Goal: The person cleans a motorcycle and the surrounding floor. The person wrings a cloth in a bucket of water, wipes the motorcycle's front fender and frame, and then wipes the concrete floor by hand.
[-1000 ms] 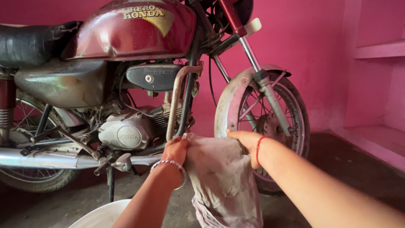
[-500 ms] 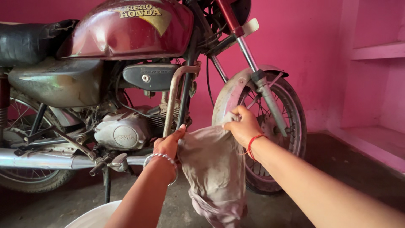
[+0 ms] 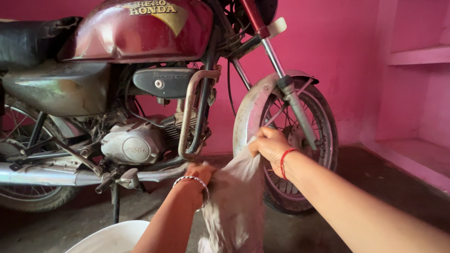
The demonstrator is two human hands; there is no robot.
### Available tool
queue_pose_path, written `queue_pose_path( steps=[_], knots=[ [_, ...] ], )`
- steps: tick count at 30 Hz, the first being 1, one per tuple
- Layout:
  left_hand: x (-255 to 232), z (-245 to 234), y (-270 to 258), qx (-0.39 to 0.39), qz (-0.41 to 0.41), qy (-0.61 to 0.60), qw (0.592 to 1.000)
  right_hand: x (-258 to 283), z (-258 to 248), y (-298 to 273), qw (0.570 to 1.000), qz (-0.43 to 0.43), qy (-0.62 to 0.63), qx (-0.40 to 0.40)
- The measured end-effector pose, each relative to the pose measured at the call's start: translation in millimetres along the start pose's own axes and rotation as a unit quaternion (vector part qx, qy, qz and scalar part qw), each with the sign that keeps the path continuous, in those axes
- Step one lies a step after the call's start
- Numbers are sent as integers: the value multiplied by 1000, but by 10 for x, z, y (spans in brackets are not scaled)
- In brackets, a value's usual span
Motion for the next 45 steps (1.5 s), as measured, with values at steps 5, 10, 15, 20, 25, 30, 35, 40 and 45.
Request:
queue_pose_path(
  steps=[5,10,15,20,25,30,35,40,45],
  knots=[
    [-121,28,-68,-30,206,-44,977,28,-118,-10,969,238,44,57],
    [-220,17,-187,-18,307,32,951,-63,-176,-161,909,380,-39,167],
    [-414,382,-525,136,311,-2,941,-368,-127,-300,864,428,-144,223],
    [-298,442,-371,72,289,195,935,-688,-293,-93,870,429,-3,243],
    [70,34,129,0,236,199,951,-755,-551,152,930,341,119,72],
    [91,-17,262,-69,270,161,947,-712,-457,259,914,346,178,113],
    [-140,235,-28,-74,296,116,945,-615,-262,-50,894,408,-160,98],
    [-127,200,-48,-71,268,69,958,-1082,-351,96,866,428,-91,244],
    [55,-126,346,-67,235,219,944,-1109,-425,366,961,266,62,45]
  ],
)
Point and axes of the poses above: each hand's wrist, its own y-axis towards the middle knuckle, its own z-axis out of the palm, x = y × z, the point moved 1 cm from there along y, towards the middle knuckle, and after that the axes turned 3 degrees about x, right-handed, at the moved point
